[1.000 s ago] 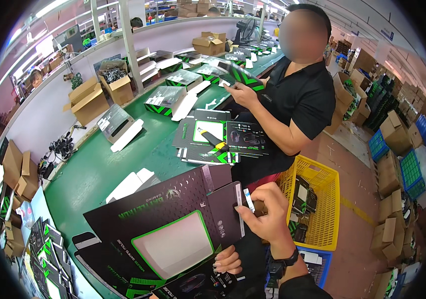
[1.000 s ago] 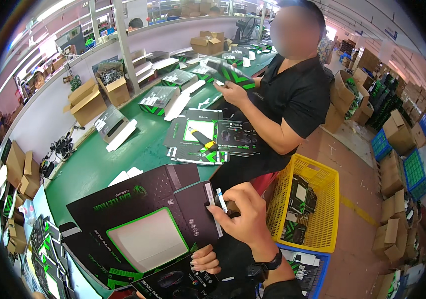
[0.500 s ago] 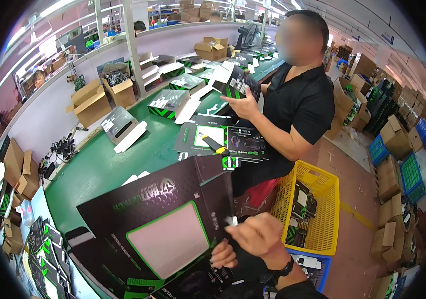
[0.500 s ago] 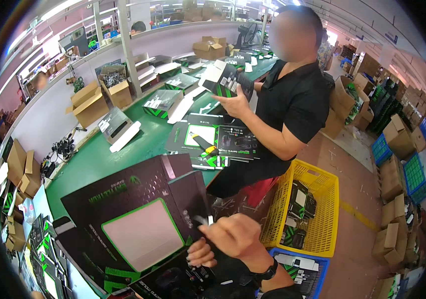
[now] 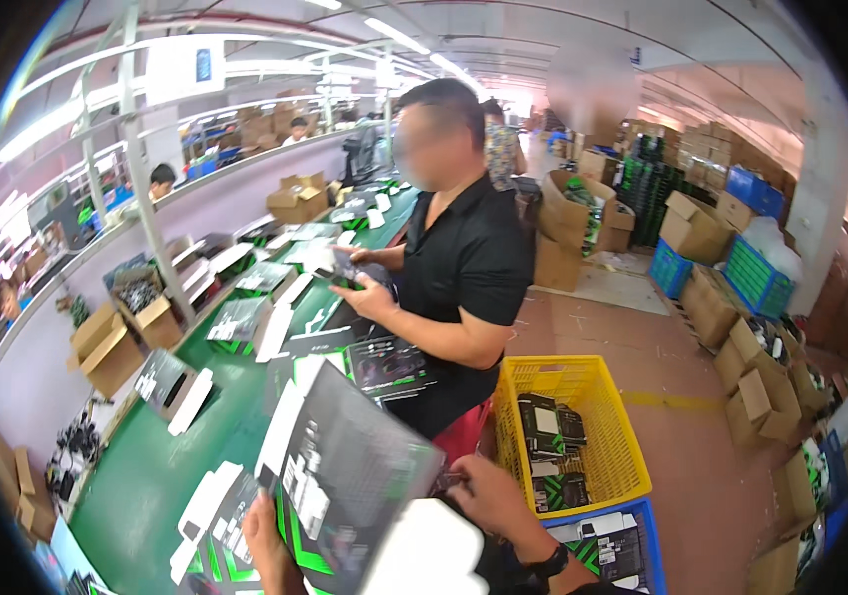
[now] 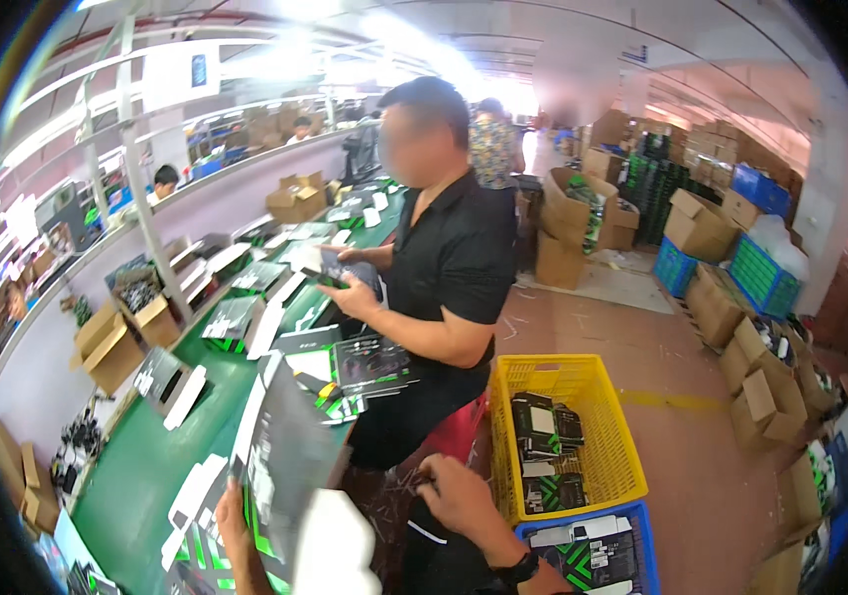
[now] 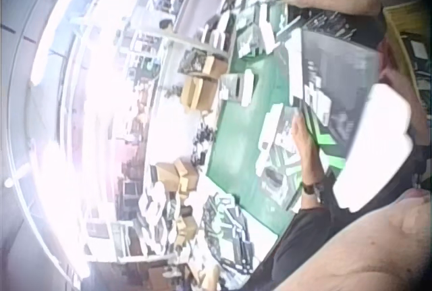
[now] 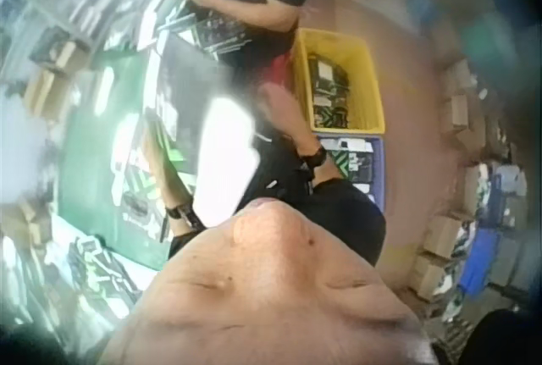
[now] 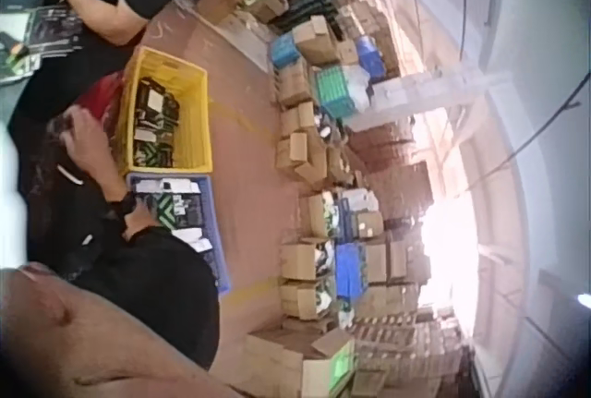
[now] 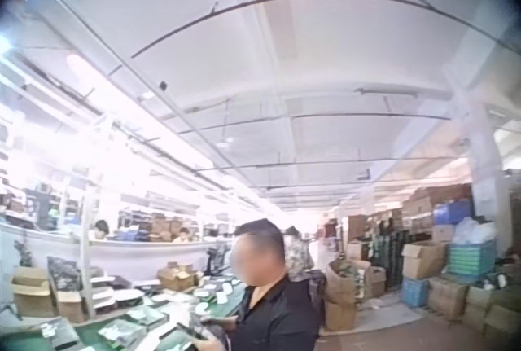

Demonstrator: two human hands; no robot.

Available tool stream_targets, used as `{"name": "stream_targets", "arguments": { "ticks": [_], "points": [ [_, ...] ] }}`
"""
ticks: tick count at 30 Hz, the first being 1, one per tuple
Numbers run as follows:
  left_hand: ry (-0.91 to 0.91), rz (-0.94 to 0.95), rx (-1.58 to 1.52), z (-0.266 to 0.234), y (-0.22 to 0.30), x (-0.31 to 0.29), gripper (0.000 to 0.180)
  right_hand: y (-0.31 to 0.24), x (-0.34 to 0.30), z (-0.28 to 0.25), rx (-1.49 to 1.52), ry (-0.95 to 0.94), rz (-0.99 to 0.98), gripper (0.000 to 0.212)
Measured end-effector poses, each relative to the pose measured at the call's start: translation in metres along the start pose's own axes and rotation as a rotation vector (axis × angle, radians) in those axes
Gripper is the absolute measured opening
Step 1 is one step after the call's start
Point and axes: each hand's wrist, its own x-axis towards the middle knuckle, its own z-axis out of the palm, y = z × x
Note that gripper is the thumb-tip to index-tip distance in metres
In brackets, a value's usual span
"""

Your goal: Folding and organizing retail boxes for computer peripherals.

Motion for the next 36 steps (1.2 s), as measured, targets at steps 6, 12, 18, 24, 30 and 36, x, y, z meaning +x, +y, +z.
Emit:
{"name": "stream_targets", "arguments": {
  "ticks": [6, 12, 18, 24, 30, 36],
  "points": [
    [-0.072, 0.482, 0.937, 0.031, 0.045, -0.041, 0.024, -0.036, -0.001, -0.089, 0.572, 0.662, -0.283, 0.014],
    [-0.670, 1.103, 0.854, 0.071, 0.036, -0.059, 0.030, -0.072, -0.011, -0.082, -0.084, 0.049, -0.713, 0.036],
    [-0.742, 1.092, 0.888, 0.076, 0.002, -0.052, 0.031, -0.054, -0.026, -0.054, -0.309, -0.203, -0.493, 0.047],
    [-0.170, 0.926, 1.103, 0.096, 0.003, -0.095, 0.060, -0.056, -0.030, -0.070, -0.370, 0.168, -0.271, 0.044],
    [-0.828, 0.386, 0.606, 0.083, -0.023, -0.128, 0.128, -0.081, -0.031, -0.075, -0.197, 0.289, -0.367, 0.037],
    [-0.889, 0.119, 0.079, 0.082, -0.066, -0.104, 0.096, -0.078, -0.013, -0.022, 0.167, 0.125, -0.700, 0.024]
  ]
}}
